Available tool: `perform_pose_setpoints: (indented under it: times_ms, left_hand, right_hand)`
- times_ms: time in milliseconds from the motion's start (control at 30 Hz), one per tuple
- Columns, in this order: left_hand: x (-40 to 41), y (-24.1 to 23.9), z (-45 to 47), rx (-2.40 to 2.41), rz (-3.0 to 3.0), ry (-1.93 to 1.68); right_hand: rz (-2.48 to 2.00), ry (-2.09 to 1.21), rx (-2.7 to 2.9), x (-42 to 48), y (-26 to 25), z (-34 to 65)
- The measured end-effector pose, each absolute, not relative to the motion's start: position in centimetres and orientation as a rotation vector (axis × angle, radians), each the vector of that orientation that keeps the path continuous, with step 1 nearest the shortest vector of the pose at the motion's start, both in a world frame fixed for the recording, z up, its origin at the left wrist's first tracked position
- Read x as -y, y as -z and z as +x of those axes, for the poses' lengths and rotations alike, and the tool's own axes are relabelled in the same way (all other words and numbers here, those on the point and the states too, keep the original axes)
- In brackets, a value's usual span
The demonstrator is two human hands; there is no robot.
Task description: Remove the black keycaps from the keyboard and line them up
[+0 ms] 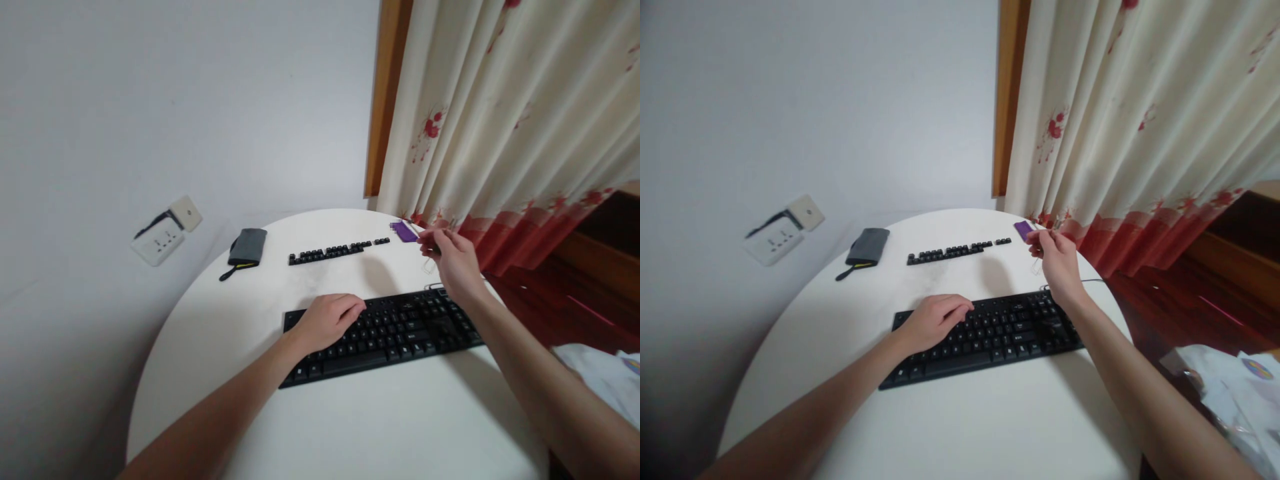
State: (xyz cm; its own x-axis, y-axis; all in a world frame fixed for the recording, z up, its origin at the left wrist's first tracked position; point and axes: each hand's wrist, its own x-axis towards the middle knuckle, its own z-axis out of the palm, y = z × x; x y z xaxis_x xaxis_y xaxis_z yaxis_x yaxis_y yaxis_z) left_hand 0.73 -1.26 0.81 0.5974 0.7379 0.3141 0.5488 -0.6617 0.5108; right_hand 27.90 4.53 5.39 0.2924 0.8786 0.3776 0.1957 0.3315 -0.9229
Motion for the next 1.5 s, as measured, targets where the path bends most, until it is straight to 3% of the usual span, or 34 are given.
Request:
perform_pose_setpoints:
  times_ms: [133,533,833,1133,1500]
  left_hand:
    - [1.2,-0.9,0.8,-1.042,2.463,-0.718]
    - [0.9,-0.9,0.7,-1.068,2.457,-0.679]
    - [0.8,-0.8,0.6,-1.046,2.455,-0.699]
    - [0.9,-1.0,0.7,-1.063,2.461,-0.668]
    - [0.8,-0.8,0.7,-1.053,2.473,-0.654]
  right_hand:
    - [-1.331,-0.414,1.352,-1.4,-4.4,28.2]
    - [-1.463,-0.78,1.551,-1.4,-1.9,29.4]
    - [-1.48,-0.735,1.65,-2.1,-1.9,30.4]
    - [-1.444,-1.043,1.604,-1.6,-1.8,29.7]
    - [-1.403,-1.082,1.629,-1.9,-1.6,30.4]
